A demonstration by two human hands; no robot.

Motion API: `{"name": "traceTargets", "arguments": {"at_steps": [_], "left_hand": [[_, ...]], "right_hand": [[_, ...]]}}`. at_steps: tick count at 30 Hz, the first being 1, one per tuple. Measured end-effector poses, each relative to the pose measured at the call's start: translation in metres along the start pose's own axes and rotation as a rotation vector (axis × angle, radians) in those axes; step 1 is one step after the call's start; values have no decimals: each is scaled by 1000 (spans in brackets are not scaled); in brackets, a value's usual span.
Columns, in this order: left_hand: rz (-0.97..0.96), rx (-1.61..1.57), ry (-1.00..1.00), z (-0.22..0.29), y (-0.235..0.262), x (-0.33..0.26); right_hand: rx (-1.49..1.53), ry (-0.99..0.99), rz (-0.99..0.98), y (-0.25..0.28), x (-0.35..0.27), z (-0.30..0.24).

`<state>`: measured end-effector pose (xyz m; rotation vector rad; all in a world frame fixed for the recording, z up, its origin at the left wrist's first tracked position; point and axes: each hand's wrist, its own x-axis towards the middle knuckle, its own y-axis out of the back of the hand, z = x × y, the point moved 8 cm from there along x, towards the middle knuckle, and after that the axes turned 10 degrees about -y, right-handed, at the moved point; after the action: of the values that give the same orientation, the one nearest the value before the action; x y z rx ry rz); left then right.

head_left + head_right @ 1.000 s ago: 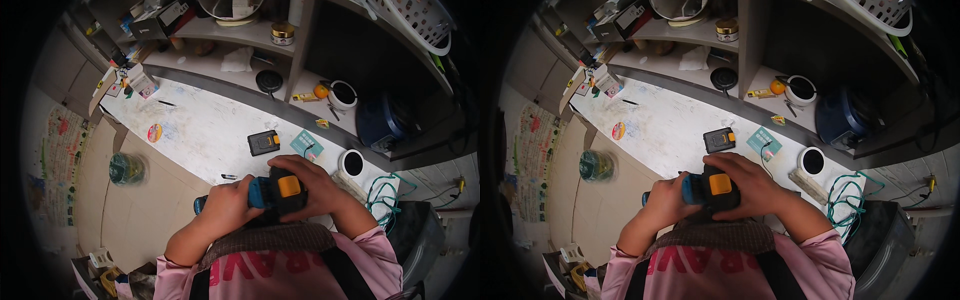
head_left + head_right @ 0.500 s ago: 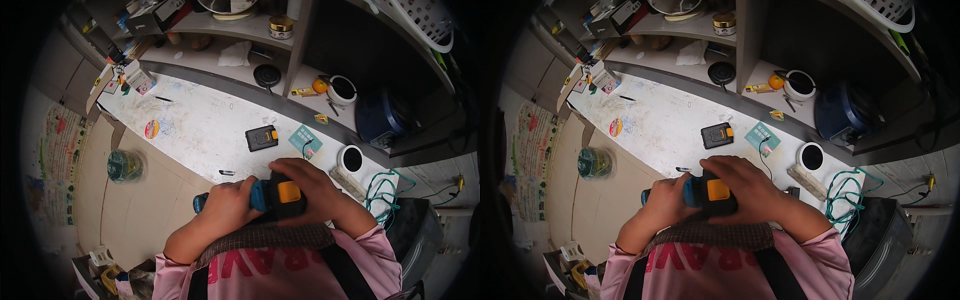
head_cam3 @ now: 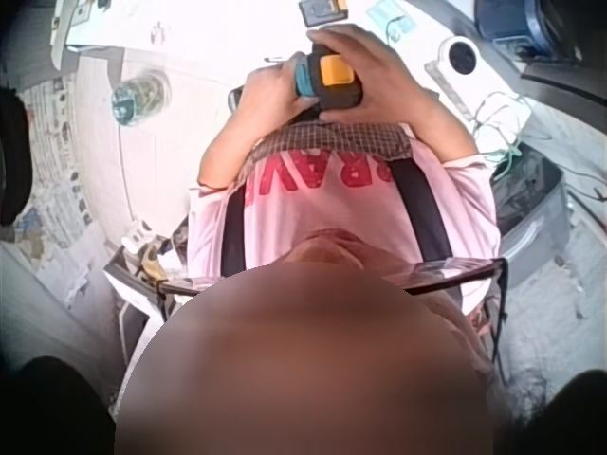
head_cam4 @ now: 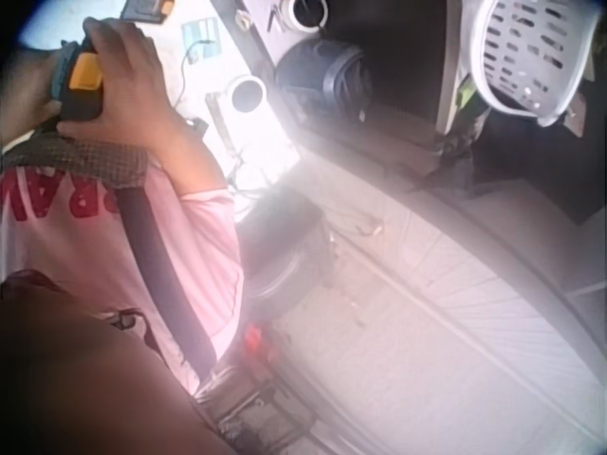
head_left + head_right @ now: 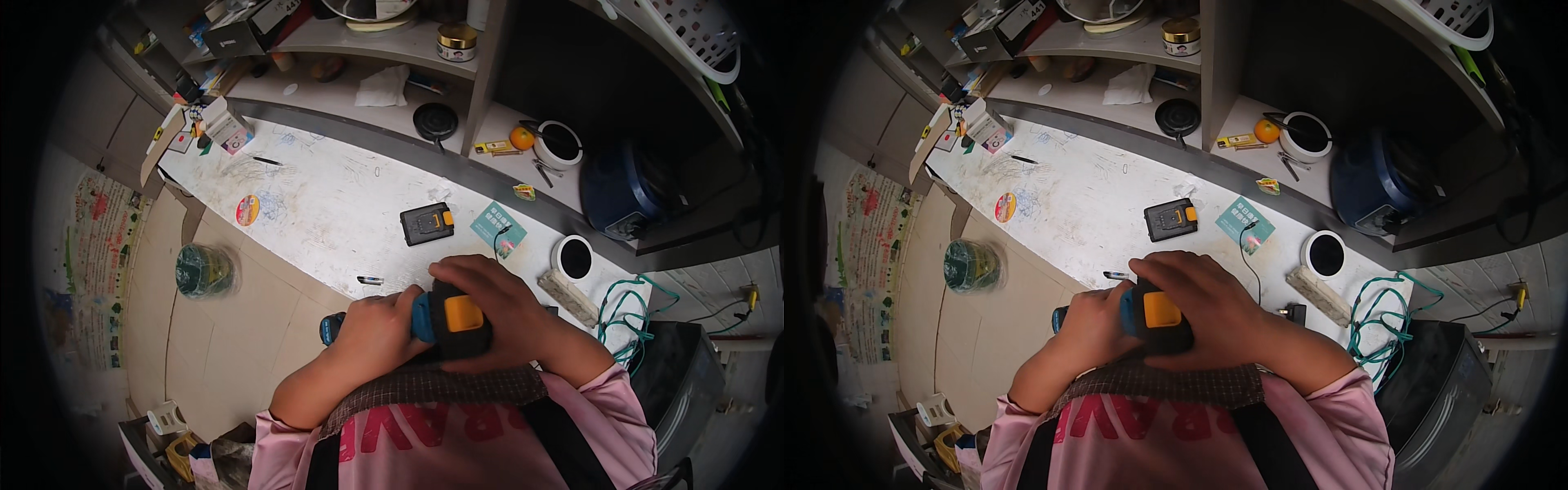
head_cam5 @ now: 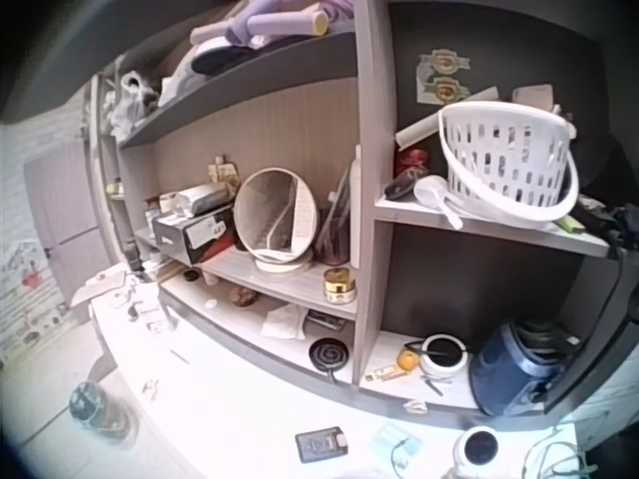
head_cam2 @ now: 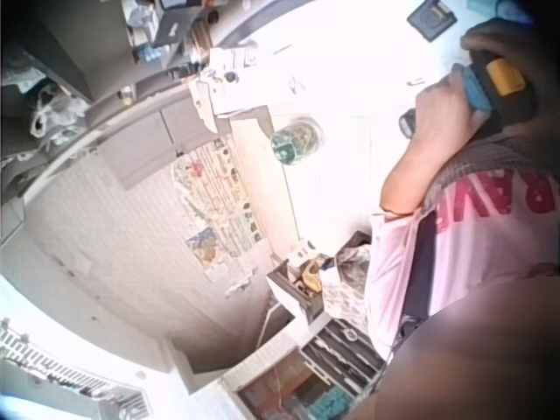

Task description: The person attaches a battery pack to a cordless drill, secures it, and then plugs a charger into a power strip. The person handles the drill and battery multiple times to ensure proper connection.

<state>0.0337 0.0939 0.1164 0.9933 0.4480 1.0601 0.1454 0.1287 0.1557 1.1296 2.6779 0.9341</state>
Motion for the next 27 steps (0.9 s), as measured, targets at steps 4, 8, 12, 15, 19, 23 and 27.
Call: {"name": "traceTargets", "arguments": {"at_steps": [4, 8, 12, 15, 19, 23, 27], "left_hand": [[-4, 18, 26, -3, -1, 1], [44, -97, 75, -13, -6, -1], [113, -262, 120, -28, -25, -5], [121, -465, 186, -32, -35, -5], [54, -527, 255, -33, -48, -10], [73, -391, 218, -25, -27, -4], [165, -321, 170, -21, -9, 0]], "right_hand": [[12, -15, -43, -2, 2, 3], [80, -8, -168, -5, 10, 6], [150, -11, -281, -13, 10, 12], [135, -188, -211, -12, 13, 27], [89, -222, -213, -16, 8, 28], [4, 43, 165, -7, -15, 12], [38, 142, 396, 3, -22, 6]]}}
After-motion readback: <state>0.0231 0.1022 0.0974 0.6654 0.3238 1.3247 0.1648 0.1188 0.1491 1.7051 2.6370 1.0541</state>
